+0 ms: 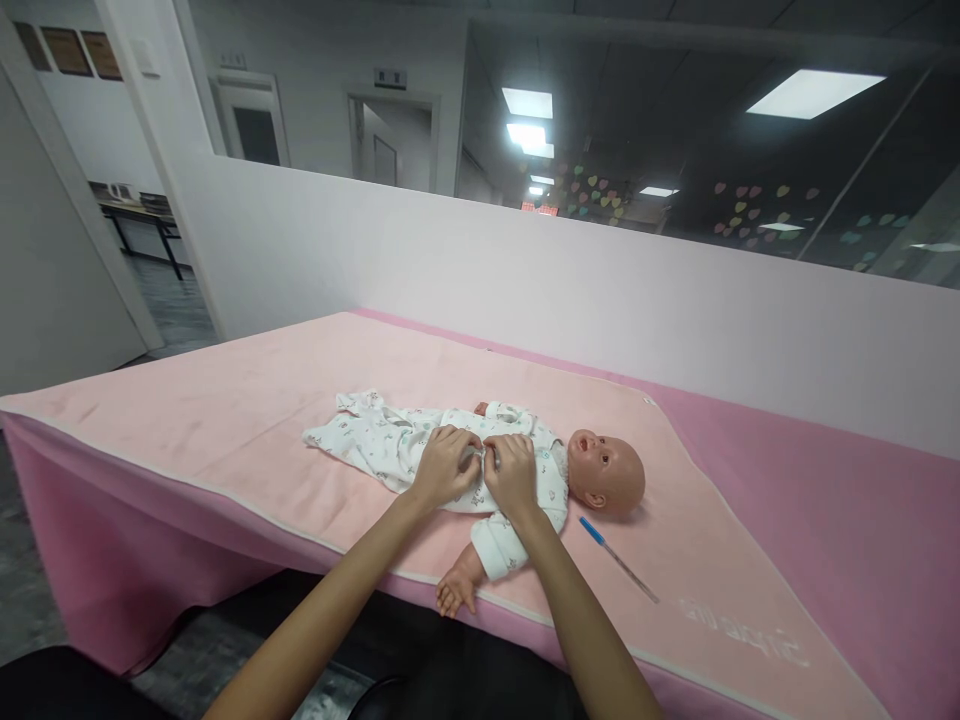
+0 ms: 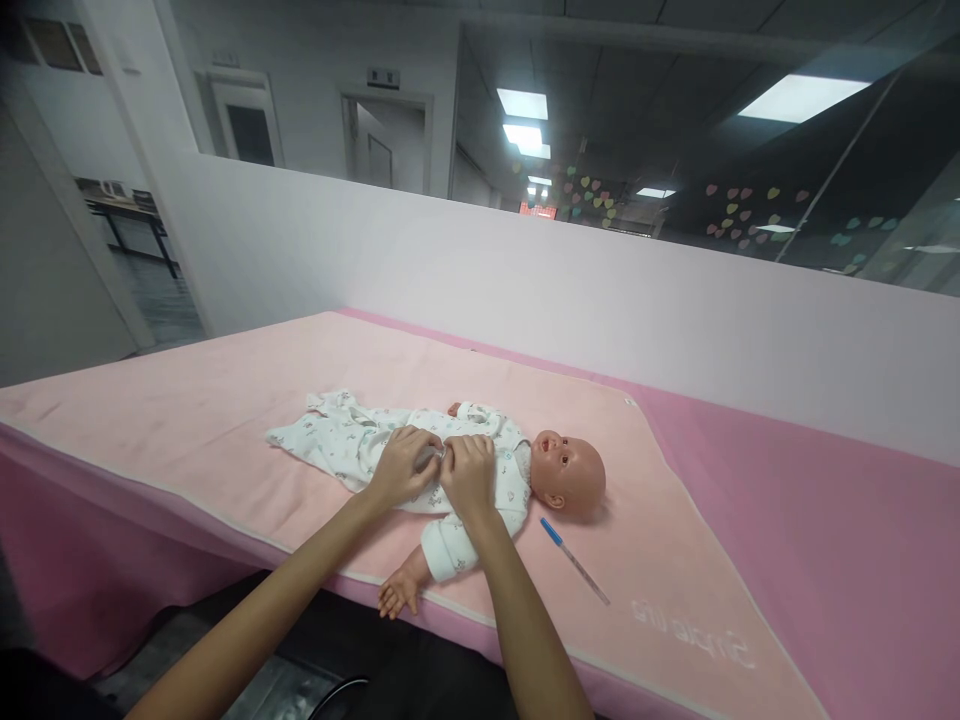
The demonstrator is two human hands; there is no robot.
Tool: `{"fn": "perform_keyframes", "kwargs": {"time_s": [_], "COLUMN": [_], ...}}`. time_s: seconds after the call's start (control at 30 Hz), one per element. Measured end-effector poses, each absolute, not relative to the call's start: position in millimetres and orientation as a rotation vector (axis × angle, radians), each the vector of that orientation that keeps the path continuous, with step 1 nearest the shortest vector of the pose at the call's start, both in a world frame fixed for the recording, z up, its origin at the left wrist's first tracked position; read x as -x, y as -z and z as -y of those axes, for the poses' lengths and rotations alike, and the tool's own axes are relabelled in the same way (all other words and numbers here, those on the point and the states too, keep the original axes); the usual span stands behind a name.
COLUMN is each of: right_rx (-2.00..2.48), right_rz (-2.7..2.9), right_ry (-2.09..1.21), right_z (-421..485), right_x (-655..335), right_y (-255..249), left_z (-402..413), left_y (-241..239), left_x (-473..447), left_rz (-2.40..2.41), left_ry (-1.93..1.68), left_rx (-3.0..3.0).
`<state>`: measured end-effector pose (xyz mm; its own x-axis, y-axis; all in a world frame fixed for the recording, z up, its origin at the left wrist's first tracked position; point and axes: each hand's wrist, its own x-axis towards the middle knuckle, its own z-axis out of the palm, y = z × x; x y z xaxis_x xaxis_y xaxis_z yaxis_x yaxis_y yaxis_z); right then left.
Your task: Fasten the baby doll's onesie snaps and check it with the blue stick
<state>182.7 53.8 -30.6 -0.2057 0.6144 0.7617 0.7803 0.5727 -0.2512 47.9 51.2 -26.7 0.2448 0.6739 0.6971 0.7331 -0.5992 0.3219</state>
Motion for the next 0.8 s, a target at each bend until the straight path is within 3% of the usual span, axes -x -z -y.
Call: {"fn": "perform_keyframes", "kwargs": {"time_s": [0.8], "right_rx": [1.153], "right_rz": [1.886], "right_ry": [0.283], "right_z": [-54.2], "right_x": [-182.8], "right_y": [29.6], "left_z": [-50.5], "left_y": [25.3], "left_x": [-50.3], "left_rz": [1.368], "left_ry": [1.188], "left_rx": [2.337]}}
